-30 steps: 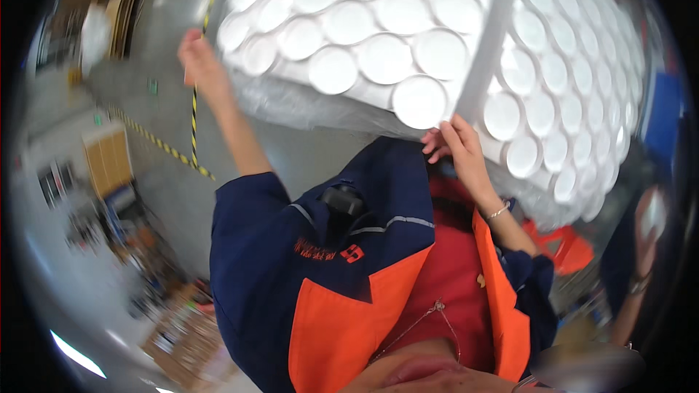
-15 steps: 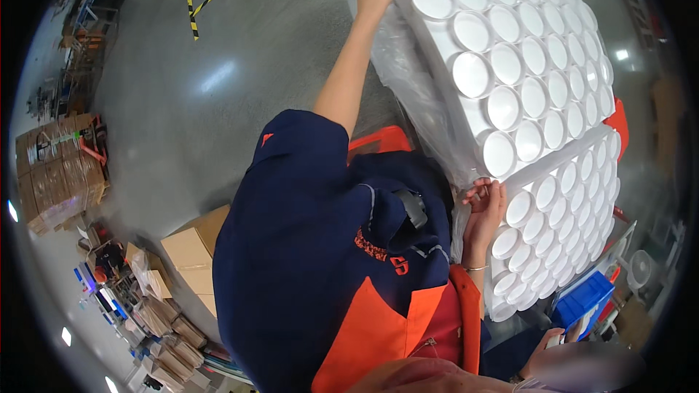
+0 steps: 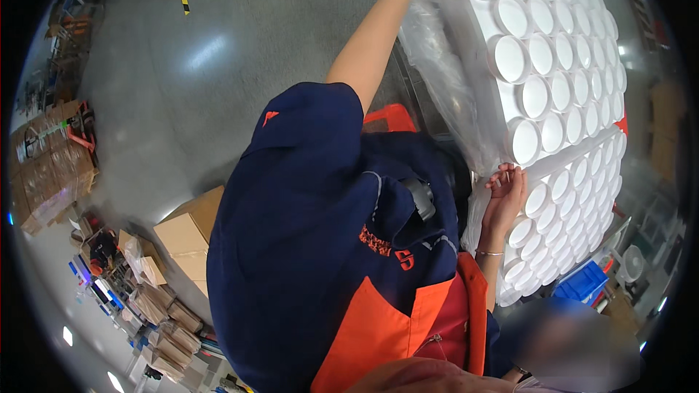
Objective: Inspecting and sorting circular white plastic components on a table in a manufacturing facility.
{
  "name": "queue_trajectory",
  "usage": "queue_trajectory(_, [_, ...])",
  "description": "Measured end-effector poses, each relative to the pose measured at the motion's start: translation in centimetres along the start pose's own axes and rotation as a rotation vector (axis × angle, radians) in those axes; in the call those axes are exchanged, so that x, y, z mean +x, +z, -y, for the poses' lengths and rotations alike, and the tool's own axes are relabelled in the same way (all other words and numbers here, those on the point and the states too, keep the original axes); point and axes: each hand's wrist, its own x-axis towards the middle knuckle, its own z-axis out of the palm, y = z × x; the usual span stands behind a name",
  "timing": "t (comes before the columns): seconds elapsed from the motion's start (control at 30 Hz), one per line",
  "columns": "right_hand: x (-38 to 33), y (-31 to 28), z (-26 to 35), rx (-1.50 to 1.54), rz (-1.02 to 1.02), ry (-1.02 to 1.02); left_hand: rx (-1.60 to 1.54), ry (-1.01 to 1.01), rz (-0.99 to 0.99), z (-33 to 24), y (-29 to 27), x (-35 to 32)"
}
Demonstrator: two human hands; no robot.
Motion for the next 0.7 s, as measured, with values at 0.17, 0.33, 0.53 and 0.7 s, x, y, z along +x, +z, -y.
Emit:
queue_trajectory(0.17, [0.1, -0.2, -0.3, -0.037, -0.027, 0.018, 0.047, 0.044, -0.076, 0.6, 0.6, -0.1])
queue_trajectory(0.33, [0.2, -0.6, -0.2, -0.059, -0.021, 0.05, 0.006, 0.042, -0.078, 1.8, 1.7, 0.1])
queue_trajectory(0.53, [0.4, -0.6, -0.6, -0.07, 0.003, 0.033, 0.048, 0.091, -0.121, 3.3, 2.2, 0.9])
queue_trajectory(0.7, [0.4, -0.6, -0.7, -0.061, 0.016, 0.031, 0.113, 0.14, -0.095, 4.7, 1.9, 1.1])
